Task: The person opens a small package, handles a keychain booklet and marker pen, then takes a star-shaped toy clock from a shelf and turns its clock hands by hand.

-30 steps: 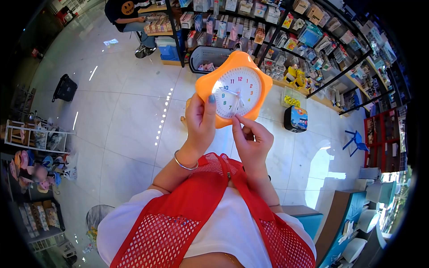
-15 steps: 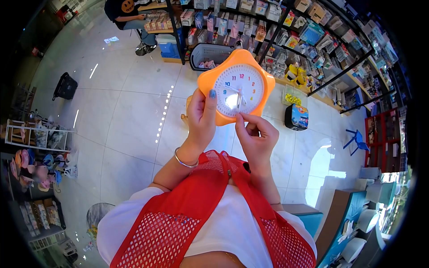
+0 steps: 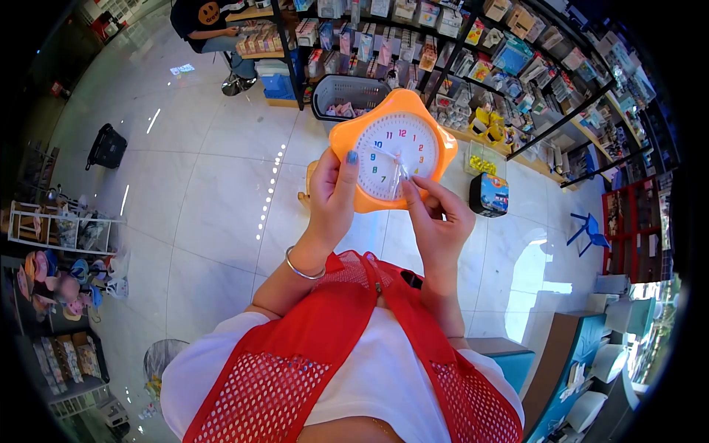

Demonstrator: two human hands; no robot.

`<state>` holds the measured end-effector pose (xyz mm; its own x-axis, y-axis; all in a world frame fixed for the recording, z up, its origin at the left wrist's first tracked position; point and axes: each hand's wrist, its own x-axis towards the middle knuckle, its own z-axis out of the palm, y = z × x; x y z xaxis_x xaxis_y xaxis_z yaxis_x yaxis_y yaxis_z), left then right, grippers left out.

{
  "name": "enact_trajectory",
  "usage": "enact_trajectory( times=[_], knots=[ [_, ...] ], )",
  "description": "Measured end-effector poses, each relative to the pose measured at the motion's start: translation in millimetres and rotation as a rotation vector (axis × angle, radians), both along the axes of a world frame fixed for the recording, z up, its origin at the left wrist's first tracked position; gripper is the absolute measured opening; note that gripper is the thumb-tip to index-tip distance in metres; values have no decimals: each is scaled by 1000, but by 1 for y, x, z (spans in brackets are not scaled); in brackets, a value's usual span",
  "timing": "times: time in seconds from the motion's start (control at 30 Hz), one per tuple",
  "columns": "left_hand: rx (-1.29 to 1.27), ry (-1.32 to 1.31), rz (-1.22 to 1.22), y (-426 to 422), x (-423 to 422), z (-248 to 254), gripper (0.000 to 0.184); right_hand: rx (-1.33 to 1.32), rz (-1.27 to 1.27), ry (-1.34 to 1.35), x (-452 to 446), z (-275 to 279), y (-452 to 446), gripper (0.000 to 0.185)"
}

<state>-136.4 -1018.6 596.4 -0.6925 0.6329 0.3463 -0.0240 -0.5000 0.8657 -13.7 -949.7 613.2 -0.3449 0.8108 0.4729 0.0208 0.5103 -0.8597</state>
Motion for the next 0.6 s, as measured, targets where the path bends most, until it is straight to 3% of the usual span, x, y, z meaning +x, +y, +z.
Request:
enact_trajectory(
  times=[0.6],
  knots=[
    [-33,29,-47,-7,0,2,32,24,-45,34,4,7,7,12]
  ],
)
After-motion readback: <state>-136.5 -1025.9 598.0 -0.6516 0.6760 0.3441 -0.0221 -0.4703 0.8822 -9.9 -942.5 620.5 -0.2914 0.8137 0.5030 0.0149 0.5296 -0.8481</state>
